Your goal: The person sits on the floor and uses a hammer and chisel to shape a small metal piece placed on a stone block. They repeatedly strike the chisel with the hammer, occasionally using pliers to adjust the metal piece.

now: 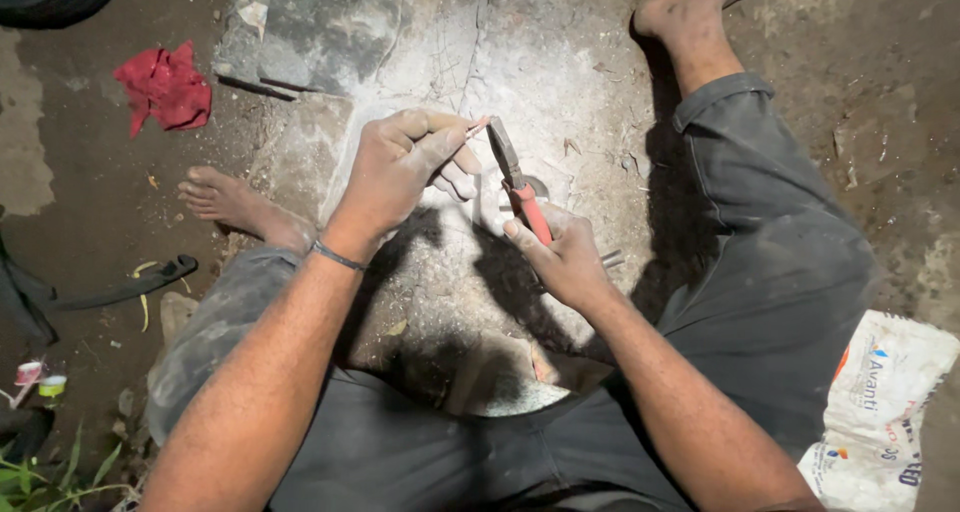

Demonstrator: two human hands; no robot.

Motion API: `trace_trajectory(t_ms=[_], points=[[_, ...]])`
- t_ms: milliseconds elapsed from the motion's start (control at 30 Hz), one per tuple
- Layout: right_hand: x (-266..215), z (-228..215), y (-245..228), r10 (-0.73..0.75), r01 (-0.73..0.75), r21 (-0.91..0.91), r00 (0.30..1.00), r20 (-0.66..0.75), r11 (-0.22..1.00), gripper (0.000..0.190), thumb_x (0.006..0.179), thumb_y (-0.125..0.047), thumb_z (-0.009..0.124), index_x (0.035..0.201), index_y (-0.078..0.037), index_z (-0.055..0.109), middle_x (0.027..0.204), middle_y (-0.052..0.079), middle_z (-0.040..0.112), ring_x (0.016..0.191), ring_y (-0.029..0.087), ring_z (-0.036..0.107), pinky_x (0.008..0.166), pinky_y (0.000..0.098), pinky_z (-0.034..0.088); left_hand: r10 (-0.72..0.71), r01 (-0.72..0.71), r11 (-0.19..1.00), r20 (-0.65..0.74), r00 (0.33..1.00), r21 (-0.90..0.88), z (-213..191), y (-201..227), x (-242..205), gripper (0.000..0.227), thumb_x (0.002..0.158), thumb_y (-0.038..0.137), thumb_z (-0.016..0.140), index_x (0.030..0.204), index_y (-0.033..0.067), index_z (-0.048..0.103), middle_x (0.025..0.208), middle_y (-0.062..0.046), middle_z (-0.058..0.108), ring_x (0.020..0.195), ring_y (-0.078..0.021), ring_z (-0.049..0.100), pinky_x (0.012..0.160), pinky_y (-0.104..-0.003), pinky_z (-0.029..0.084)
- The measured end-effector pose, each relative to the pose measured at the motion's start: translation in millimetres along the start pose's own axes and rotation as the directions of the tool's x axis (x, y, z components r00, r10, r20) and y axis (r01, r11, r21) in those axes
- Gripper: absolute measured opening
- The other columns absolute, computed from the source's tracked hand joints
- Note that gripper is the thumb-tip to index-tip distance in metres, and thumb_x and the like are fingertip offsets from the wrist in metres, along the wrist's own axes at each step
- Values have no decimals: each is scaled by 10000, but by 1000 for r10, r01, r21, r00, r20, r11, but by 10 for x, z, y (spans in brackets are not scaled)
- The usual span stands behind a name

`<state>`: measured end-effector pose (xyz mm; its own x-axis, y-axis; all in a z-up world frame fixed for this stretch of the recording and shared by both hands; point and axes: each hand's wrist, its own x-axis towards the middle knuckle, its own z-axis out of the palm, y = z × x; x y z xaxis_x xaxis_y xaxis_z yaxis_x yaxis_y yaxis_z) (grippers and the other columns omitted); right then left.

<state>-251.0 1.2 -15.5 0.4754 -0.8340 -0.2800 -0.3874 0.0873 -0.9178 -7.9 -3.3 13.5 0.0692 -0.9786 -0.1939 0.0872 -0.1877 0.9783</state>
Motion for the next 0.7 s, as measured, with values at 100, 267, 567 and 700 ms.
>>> trace_trajectory(t_ms=[100,267,567,700], points=[[43,14,30,143,-142,-32,989,30,989,241,957,-245,716,992,-7,707,703,-16,549,684,69,464,597,314,432,-28,29,998,5,1000,-55,-21,9,31,174,1007,118,653,1079,-19,730,840,-57,758,696,-67,679,627,-227,562],[-17,-107,367,171,-134,-275,978,118,952,371,990,-313,745,902,37,657,686,92,529,675,121,470,604,356,439,93,-83,980,-44,995,180,-53,-327,46,148,965,110,760,1042,-15,771,865,-67,752,747,-73,647,647,-247,550],[-124,426,1289,548,-27,-726,676,493,687,268,797,-246,715,999,-75,751,948,201,716,904,373,702,828,484,548,-243,280,895,-147,959,347,-1,-1150,186,108,864,107,772,940,31,774,850,-95,775,655,-135,736,587,-303,601],[-72,232,1738,410,48,-902,879,241,428,385,777,-217,665,1121,-48,705,1198,221,662,1116,393,617,915,516,494,-332,377,840,-181,926,390,31,-1635,165,167,877,203,805,925,46,774,848,-151,773,675,-201,728,606,-350,575]])
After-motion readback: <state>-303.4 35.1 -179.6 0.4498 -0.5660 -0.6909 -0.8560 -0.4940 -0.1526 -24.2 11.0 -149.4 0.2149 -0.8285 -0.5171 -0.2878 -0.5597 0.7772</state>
